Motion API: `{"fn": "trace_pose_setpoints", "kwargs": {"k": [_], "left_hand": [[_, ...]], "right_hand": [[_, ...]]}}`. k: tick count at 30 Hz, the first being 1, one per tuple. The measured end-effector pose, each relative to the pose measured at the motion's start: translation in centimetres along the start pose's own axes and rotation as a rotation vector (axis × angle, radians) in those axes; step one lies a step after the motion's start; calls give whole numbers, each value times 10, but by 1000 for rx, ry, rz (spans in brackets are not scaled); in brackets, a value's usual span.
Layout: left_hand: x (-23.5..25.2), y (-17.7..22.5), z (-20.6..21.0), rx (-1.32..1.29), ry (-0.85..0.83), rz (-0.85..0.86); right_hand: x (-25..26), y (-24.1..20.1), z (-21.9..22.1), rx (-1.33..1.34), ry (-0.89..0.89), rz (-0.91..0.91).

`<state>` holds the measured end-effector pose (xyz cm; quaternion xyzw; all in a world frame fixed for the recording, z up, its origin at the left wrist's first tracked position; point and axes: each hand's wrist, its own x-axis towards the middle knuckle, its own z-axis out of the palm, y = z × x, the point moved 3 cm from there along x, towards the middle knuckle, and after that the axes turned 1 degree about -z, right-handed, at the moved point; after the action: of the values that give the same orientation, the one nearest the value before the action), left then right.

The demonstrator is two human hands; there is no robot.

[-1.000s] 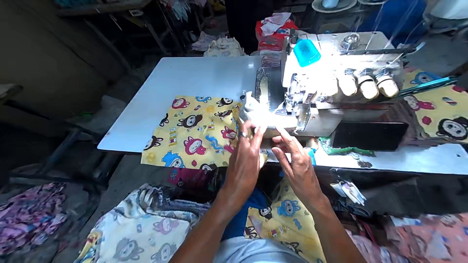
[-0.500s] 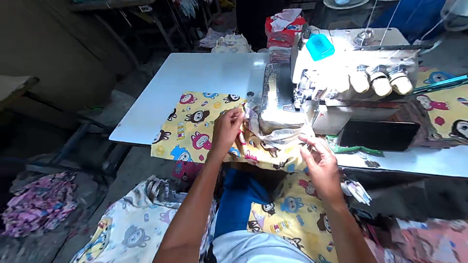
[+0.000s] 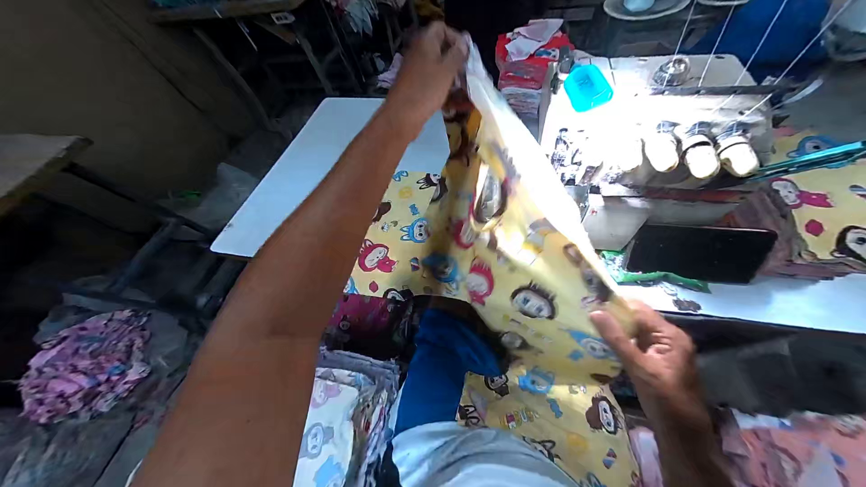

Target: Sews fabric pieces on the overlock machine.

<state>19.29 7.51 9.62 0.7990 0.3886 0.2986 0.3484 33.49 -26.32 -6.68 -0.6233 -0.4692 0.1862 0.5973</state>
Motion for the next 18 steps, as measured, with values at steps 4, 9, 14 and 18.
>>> {"fn": "trace_pose_setpoints", "kwargs": {"k": [4,9,14,18], "left_hand": [[3,2,-30,-163,99,103],[-38,-83,-73,445,65,-24],[-119,-174,-113,664,39,-163],[-187,-165,-100,587,156,-85]], "right_hand": [[-8,-40,1,-25,-20,-195],[-56,-46,70,-134,-371,-315],[-64,-28,101,-79,-661,-351],[-20,-13,110,-201,-528,-340]]}}
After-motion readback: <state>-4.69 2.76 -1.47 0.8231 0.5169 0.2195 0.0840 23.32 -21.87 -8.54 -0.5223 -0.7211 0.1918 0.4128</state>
